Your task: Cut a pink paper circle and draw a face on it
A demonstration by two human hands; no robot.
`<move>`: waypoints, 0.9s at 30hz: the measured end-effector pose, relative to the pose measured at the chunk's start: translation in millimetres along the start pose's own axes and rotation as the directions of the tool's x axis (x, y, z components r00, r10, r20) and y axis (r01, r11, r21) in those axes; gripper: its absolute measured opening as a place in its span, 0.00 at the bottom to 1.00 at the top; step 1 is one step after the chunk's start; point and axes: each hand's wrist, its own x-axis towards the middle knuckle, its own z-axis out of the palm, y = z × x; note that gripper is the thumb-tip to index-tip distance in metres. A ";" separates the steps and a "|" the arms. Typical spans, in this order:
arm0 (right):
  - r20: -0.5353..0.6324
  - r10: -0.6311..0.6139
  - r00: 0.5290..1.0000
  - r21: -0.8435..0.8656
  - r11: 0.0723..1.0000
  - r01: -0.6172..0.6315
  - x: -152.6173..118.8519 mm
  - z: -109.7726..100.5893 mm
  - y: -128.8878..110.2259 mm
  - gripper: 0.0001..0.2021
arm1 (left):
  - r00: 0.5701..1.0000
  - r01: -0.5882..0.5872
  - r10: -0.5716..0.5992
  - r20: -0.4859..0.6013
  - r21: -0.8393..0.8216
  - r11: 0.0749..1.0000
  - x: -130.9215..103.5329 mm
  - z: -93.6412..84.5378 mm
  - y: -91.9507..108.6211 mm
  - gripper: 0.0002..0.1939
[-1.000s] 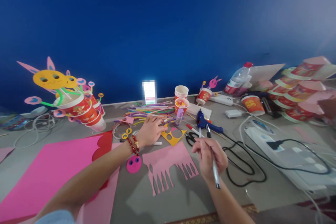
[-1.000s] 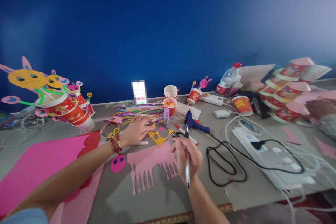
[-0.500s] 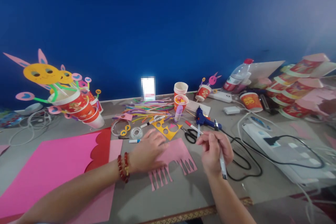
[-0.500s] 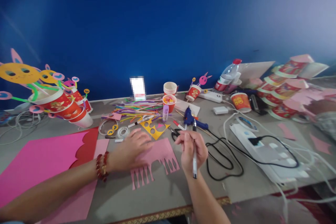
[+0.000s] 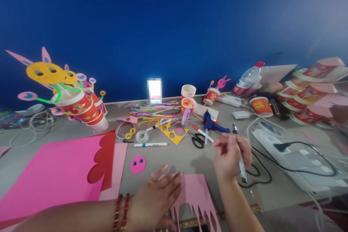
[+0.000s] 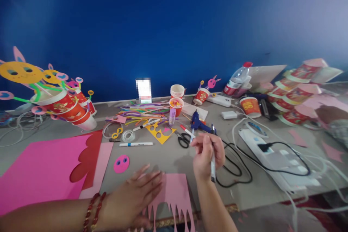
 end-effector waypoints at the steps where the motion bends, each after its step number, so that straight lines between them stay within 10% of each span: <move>1: 0.013 0.005 1.000 -0.004 1.000 -0.005 -0.8 0.1 -0.1 0.08 | 1.000 -0.005 0.005 0.006 -0.002 1.000 -2.6 -0.9 1.6 0.41; 8: 0.045 0.008 0.999 0.047 0.999 -0.010 -4.4 0.7 1.7 0.07 | 0.999 -0.008 0.009 0.045 -0.029 1.000 -10.0 -7.6 -4.4 0.42; 18: 0.085 0.028 0.996 0.012 1.000 -0.029 -5.9 1.9 3.1 0.08 | 0.968 0.203 -0.200 -0.150 0.006 0.979 35.3 -14.1 -73.6 0.33; 27: 0.094 0.064 0.994 -0.011 0.998 -0.063 -6.9 1.6 2.4 0.09 | 0.979 0.174 -0.164 -0.125 0.072 0.982 47.4 -16.4 -70.5 0.38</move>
